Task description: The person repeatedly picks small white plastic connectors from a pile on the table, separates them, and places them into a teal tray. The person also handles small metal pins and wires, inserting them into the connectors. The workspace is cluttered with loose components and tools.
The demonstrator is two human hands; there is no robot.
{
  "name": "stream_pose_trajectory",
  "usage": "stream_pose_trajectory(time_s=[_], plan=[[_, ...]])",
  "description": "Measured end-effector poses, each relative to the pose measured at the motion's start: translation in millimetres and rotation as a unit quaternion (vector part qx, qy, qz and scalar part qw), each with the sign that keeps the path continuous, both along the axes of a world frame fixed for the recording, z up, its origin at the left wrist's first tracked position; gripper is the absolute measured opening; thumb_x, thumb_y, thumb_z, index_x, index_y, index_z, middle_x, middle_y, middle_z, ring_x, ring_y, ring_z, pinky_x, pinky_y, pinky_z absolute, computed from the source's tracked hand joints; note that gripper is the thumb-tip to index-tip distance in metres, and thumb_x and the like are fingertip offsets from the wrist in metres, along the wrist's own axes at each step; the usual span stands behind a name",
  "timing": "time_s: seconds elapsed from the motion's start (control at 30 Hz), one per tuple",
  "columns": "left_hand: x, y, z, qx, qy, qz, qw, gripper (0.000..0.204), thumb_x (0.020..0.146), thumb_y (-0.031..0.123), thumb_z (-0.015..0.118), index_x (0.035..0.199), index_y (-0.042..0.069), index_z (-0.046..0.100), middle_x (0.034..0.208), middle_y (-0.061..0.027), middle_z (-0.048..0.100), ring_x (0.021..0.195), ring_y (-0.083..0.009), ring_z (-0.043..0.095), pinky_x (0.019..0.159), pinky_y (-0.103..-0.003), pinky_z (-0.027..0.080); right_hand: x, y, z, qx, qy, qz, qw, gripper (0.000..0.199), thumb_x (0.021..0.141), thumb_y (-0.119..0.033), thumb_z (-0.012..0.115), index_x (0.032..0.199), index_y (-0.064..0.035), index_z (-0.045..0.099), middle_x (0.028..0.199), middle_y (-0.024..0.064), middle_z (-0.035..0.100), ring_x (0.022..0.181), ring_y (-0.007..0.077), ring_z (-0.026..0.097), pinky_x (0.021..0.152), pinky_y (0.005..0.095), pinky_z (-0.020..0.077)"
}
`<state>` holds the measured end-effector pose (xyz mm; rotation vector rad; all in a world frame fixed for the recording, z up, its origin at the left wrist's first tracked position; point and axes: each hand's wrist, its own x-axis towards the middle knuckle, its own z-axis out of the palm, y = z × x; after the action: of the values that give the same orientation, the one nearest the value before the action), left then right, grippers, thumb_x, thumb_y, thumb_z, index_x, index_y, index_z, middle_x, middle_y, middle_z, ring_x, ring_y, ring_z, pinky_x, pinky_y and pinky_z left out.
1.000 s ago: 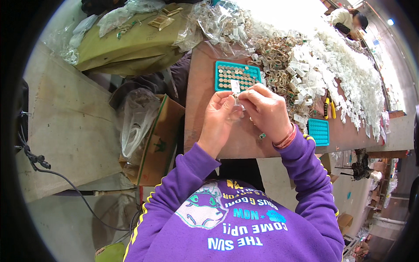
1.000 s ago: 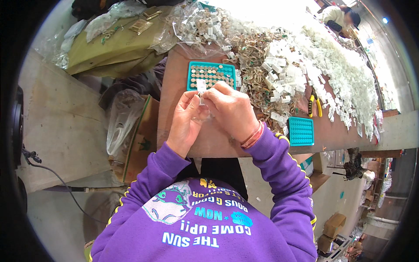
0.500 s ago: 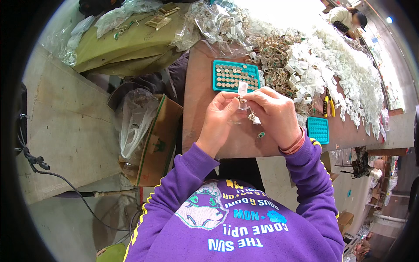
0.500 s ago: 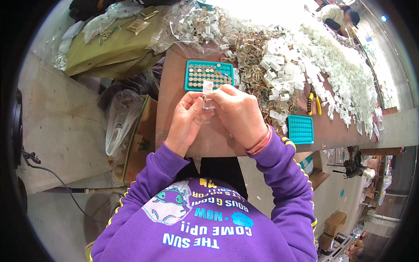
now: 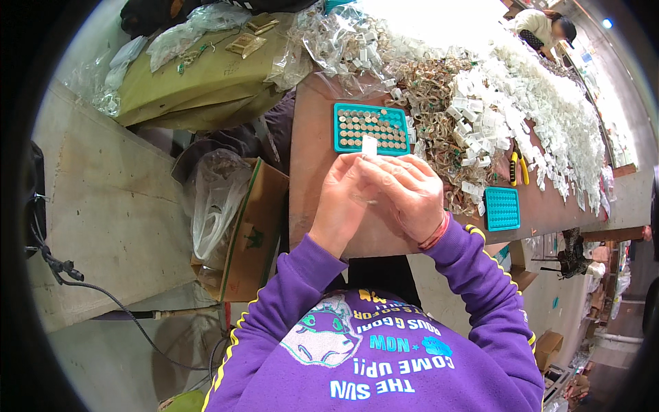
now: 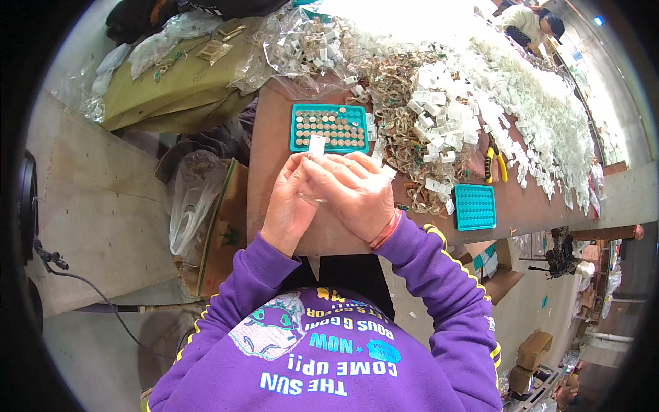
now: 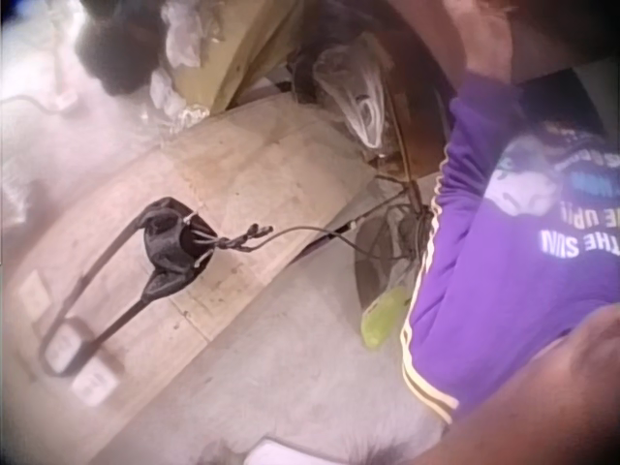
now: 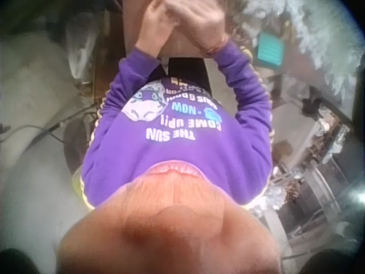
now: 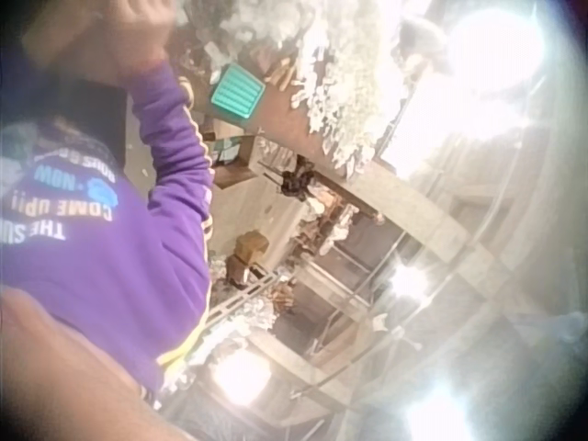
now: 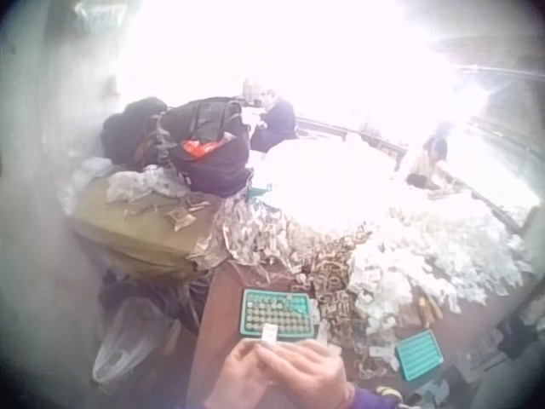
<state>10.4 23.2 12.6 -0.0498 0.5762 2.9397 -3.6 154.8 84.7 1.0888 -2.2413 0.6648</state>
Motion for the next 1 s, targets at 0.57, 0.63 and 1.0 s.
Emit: stream_pose_trajectory(time_s=[0.57,0.63,1.0], plan=[[-3.1,-4.9,-6.4,0.042,0.020,0.003,0.999,0.017,0.101,0.016,0.055,0.116,0.008,0.051,0.103,-0.0098,0.064,0.078,-0.0089,0.056,0.065,-0.021,0.047,-131.5,32.3,-56.6,0.098,-0.072,-0.114,0.986,0.010,0.086,-0.013,0.066,0.095,-0.0098,0.070,0.088,0.0085,0.066,0.085,0.0300,0.066,0.076,0.0382,0.0535],[-2.8,-4.0,-5.8,0.036,0.013,0.010,0.999,0.017,0.100,0.015,0.056,0.115,0.008,0.051,0.103,-0.0101,0.064,0.078,-0.0096,0.057,0.067,-0.022,0.048,-133.8,34.9,-54.9,0.084,-0.075,-0.089,0.990,0.009,0.083,-0.011,0.068,0.092,-0.0079,0.068,0.089,0.0089,0.067,0.085,0.0301,0.066,0.076,0.0379,0.0535],[-0.3,-3.0,2.6,-0.038,-0.016,0.047,0.998,0.019,0.098,0.015,0.061,0.113,0.007,0.054,0.101,-0.0094,0.064,0.084,-0.0131,0.063,0.074,-0.025,0.053,-93.7,24.1,-3.0,-0.062,-0.182,-0.045,0.980,0.008,0.080,-0.004,0.071,0.085,-0.0034,0.065,0.080,0.0093,0.067,0.074,0.0218,0.068,0.067,0.0318,0.0536]])
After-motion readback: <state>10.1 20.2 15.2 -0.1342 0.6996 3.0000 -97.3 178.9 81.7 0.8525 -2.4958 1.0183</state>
